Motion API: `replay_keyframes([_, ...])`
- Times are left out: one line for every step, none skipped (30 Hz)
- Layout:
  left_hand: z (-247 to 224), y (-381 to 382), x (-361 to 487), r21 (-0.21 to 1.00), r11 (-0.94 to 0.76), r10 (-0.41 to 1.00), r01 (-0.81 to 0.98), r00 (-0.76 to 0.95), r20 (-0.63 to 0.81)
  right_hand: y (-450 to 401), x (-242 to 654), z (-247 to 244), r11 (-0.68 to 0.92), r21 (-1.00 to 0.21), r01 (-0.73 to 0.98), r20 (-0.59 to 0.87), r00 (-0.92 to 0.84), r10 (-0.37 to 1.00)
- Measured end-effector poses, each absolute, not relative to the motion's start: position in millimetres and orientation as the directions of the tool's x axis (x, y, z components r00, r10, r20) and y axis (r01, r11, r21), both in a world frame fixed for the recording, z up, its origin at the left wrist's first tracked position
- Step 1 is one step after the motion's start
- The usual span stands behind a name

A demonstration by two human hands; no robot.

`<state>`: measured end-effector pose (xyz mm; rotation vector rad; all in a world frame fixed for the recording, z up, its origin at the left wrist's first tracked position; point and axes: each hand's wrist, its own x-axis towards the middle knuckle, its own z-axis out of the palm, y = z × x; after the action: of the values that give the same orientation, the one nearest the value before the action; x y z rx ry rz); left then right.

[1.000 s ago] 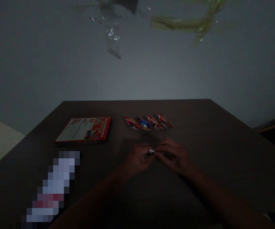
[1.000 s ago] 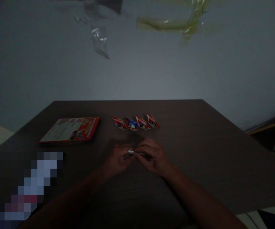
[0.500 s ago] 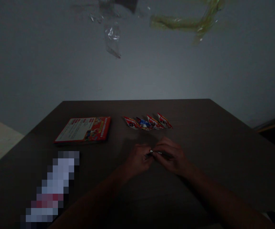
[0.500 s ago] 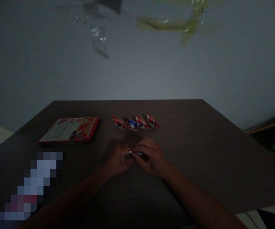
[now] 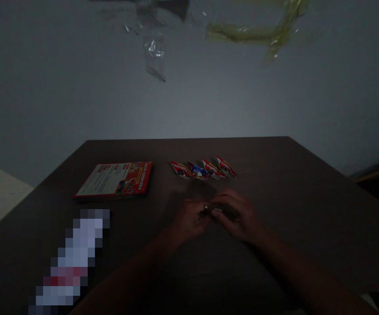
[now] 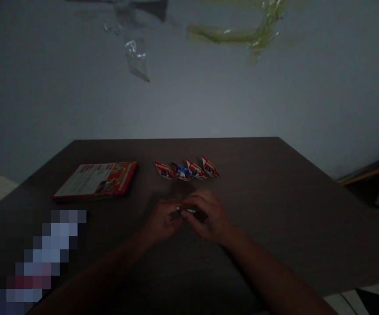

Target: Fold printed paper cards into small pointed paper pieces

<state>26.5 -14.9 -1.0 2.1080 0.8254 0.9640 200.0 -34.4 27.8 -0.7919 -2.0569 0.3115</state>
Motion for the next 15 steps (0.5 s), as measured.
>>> replay_keyframes([0,-14,25,0.794,-0.550,0.778,0.259,0.503,0.376,-34,202,28,0.753,-0.501,0.426,0.655,-0.383,0.652])
replay_keyframes([1,-14,24,0.817,-0.519,0.802,0.252,0.474,0.364,-32,205,28,0.744,-0.506,0.437,0.651,-0.372,0.661])
replay_keyframes([1,-13,23,0.840,-0.485,0.826,0.242,0.441,0.351,-31,208,27,0.729,-0.515,0.452,0.649,-0.350,0.675])
replay_keyframes([1,-12,22,0.864,-0.448,0.851,0.229,0.404,0.335,-29,210,26,0.709,-0.534,0.461,0.636,-0.333,0.696])
replay_keyframes([1,-11,21,0.886,-0.411,0.874,0.213,0.368,0.317,-27,213,24,0.694,-0.547,0.468,0.629,-0.317,0.710])
replay_keyframes([1,-10,20,0.906,-0.376,0.894,0.194,0.335,0.299,-26,214,23,0.684,-0.558,0.470,0.620,-0.311,0.720])
replay_keyframes([1,-9,20,0.924,-0.341,0.910,0.174,0.308,0.278,-24,215,21,0.674,-0.569,0.472,0.611,-0.306,0.730])
replay_keyframes([0,-9,19,0.939,-0.308,0.924,0.152,0.285,0.256,-23,216,19,0.664,-0.581,0.471,0.604,-0.297,0.740])
replay_keyframes([0,-8,19,0.952,-0.277,0.934,0.129,0.269,0.235,-23,216,17,0.651,-0.596,0.470,0.594,-0.288,0.752])
replay_keyframes([0,-8,20,0.962,-0.252,0.941,0.106,0.261,0.218,-22,216,16,0.635,-0.614,0.468,0.583,-0.273,0.765])
replay_keyframes([0,-8,20,0.970,-0.230,0.943,0.084,0.264,0.201,-22,215,15,0.618,-0.634,0.466,0.573,-0.253,0.779])
replay_keyframes([0,-8,20,0.976,-0.208,0.944,0.064,0.275,0.184,-22,215,14,0.599,-0.654,0.462,0.563,-0.230,0.793])
replay_keyframes([1,-8,20,0.980,-0.191,0.940,0.049,0.297,0.168,-22,214,13,0.581,-0.674,0.456,0.555,-0.206,0.806])
replay_keyframes([1,-8,21,0.983,-0.177,0.933,0.042,0.326,0.154,-22,214,13,0.563,-0.693,0.450,0.546,-0.183,0.818])
replay_keyframes([2,-8,21,0.985,-0.166,0.924,0.040,0.355,0.142,-22,214,12,0.547,-0.710,0.443,0.538,-0.160,0.828])
